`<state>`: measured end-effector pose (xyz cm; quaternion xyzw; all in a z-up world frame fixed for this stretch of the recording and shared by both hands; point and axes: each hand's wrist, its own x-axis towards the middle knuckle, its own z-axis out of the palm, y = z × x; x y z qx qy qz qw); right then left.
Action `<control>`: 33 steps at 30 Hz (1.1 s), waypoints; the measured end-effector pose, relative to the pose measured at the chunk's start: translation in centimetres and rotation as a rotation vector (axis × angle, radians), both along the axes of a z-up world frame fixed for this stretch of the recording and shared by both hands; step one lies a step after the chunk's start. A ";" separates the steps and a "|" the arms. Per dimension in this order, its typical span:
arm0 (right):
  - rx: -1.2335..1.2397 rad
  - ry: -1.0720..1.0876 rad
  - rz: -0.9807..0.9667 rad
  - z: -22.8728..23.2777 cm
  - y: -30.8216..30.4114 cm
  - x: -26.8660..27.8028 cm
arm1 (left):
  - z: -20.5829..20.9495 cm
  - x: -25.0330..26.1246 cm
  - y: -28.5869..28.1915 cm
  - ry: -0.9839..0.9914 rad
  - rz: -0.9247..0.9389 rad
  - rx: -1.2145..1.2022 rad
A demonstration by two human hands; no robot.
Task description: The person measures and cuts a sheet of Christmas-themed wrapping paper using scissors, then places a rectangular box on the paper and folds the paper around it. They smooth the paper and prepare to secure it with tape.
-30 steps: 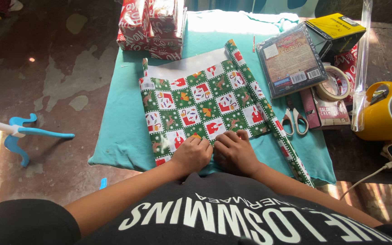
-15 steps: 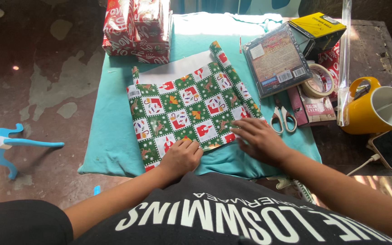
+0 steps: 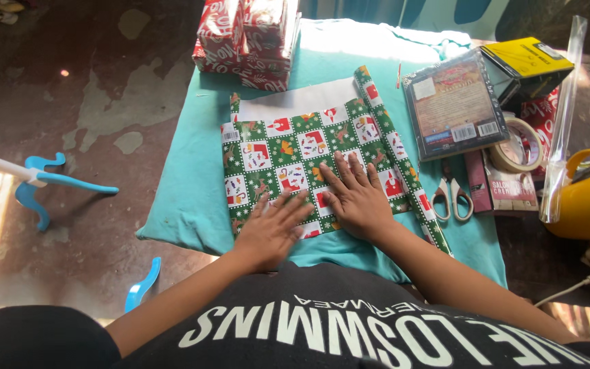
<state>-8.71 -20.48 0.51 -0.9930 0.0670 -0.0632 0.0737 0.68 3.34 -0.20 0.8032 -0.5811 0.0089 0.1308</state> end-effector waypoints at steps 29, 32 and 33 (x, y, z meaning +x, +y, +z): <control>0.299 -0.116 -0.499 3.6 -6.4 -5.9 | 3.4 9.5 -0.3 0.696 0.783 -0.521; 0.344 -0.316 -0.443 3.6 -7.3 -5.5 | 5.0 9.6 -0.8 0.761 0.761 -0.510; 0.358 -0.317 -0.476 3.8 -7.5 -5.4 | 5.4 9.6 -0.9 0.764 0.753 -0.522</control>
